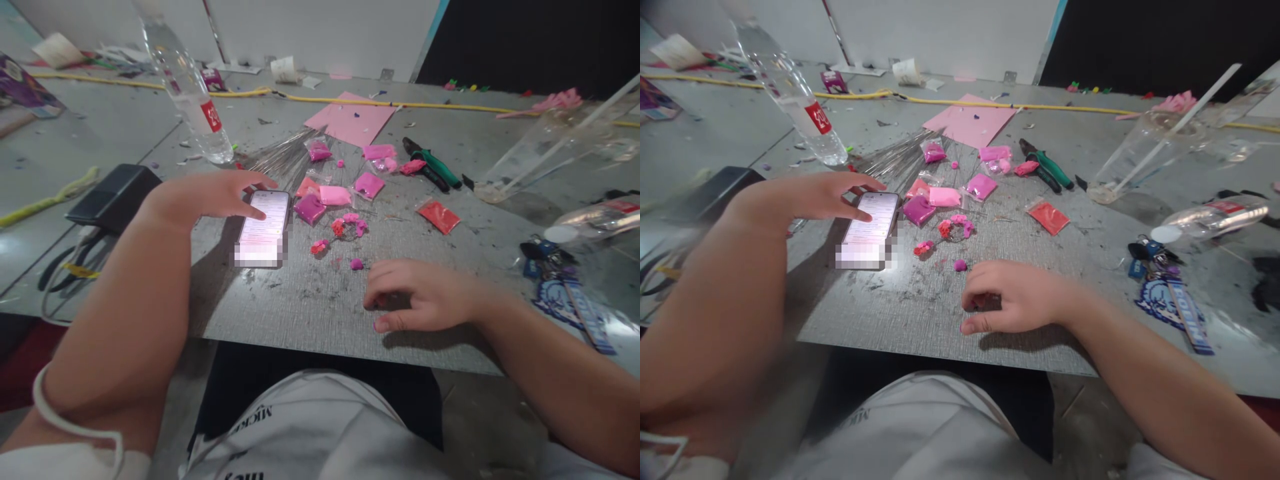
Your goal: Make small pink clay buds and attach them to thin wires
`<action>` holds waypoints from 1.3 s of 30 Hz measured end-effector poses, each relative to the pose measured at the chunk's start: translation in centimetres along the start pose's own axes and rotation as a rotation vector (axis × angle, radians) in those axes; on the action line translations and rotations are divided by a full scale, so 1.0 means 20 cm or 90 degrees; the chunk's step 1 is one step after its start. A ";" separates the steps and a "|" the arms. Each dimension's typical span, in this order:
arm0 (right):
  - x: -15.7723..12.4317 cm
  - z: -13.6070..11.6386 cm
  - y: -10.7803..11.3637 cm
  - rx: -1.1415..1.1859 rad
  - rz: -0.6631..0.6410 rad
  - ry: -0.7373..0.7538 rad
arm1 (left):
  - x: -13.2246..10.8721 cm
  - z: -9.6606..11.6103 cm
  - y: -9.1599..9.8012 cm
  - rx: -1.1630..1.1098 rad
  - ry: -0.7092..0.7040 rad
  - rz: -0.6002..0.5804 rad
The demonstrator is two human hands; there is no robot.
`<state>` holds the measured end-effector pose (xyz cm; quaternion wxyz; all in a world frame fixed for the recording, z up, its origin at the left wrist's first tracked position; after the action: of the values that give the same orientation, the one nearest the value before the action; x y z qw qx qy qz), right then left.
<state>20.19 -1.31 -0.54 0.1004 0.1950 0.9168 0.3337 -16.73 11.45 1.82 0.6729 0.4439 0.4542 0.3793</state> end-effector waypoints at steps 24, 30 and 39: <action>0.00 0.00 0.00 0.011 -0.009 -0.001 | -0.04 0.06 0.03 0.016 0.036 -0.016; 0.00 0.00 0.00 0.010 -0.006 -0.008 | -0.03 0.04 0.01 0.022 -0.008 -0.042; 0.00 0.00 0.00 0.007 -0.008 -0.006 | 0.00 0.00 0.00 0.007 -0.010 -0.032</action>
<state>20.17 -1.32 -0.48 0.1058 0.1911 0.9193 0.3274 -16.79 11.46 1.81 0.6830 0.4393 0.4622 0.3563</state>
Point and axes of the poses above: each hand's wrist, its own x-axis towards the middle knuckle, its own y-axis out of the back of the hand, z = x × y, the point moved 2 cm from there along x, towards the middle knuckle, and after that the axes turned 1 degree about x, right-handed, at the moved point
